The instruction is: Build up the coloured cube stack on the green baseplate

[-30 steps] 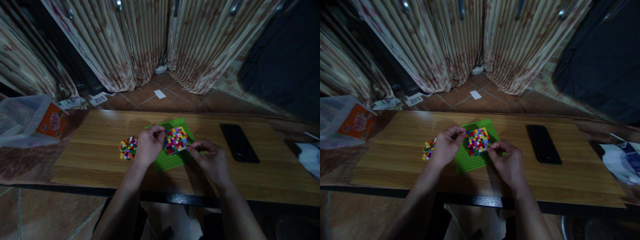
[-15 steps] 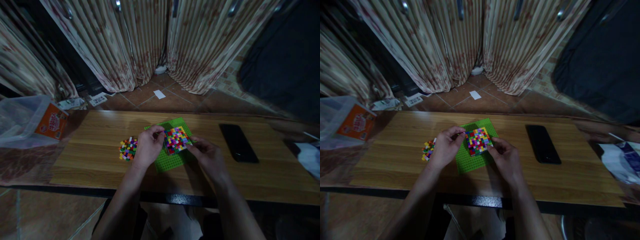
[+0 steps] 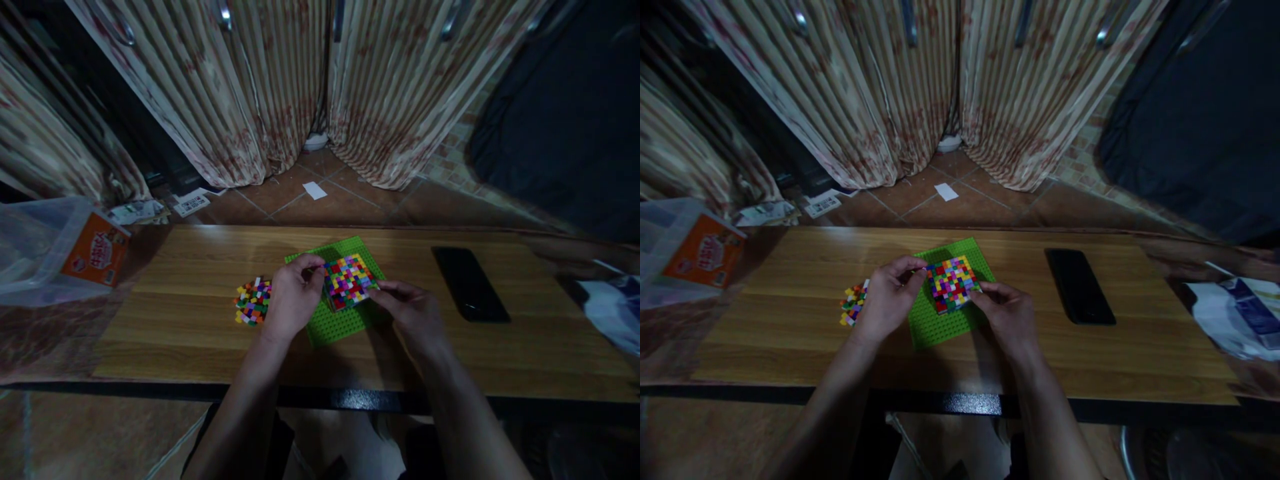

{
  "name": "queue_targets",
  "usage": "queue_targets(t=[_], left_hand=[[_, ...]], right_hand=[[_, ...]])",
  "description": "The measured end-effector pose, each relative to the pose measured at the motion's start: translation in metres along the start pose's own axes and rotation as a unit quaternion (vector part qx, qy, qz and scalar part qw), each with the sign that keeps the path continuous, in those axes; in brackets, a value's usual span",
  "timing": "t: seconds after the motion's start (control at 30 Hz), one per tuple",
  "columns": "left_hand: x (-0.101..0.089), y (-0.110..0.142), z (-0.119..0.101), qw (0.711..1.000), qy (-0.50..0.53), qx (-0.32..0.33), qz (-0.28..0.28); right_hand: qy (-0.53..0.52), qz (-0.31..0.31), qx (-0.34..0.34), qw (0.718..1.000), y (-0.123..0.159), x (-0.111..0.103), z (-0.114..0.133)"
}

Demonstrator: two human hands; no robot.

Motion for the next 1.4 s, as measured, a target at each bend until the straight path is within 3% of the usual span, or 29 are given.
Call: queue_targets(t=[0.2,0.47,0.53,0.7,0.77,0.9,1.0,1.27,1.4], left_hand=[[0.001,0.001,-0.003,0.999,0.026,0.02,-0.006],[0.008,0.003,-0.008,0.992,0.118,0.046,0.023],[0.009,0.003,-0.009,0.991,0.121,0.052,0.028],[0.015,0.006,-0.013,0.988,0.132,0.058,0.057],[0.019,0.008,-0.016,0.986,0.14,0.062,0.073],[0.025,0.011,-0.022,0.982,0.14,0.076,0.099],[0.027,0.013,-0.024,0.98,0.141,0.076,0.114],[0.032,0.017,-0.025,0.974,0.141,0.062,0.168],[0.033,0.018,-0.029,0.973,0.143,0.073,0.163]], right_hand=[[-0.031,-0.004,-0.013,0.999,0.001,0.003,-0.001],[-0.003,0.035,-0.032,0.999,0.005,-0.002,-0.001],[-0.016,0.01,-0.04,0.999,0.002,-0.011,0.0],[-0.021,-0.12,-0.108,0.987,-0.001,-0.033,0.016],[-0.006,-0.1,-0.162,0.982,0.003,-0.028,0.027],[0.041,0.019,-0.281,0.959,0.018,-0.003,0.044],[0.079,0.073,-0.323,0.94,0.026,0.011,0.045],[0.127,0.08,-0.346,0.926,0.027,0.018,0.042],[0.121,0.064,-0.339,0.931,0.027,0.016,0.043]])
Point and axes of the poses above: each hand's wrist, its own y-axis away from the middle knuckle, its own x-axis out of the palm, z = x × y, the point moved 6 cm from there along -y, towards the middle knuckle, and after that the axes turned 1 degree about -z, right-handed, at the moved point
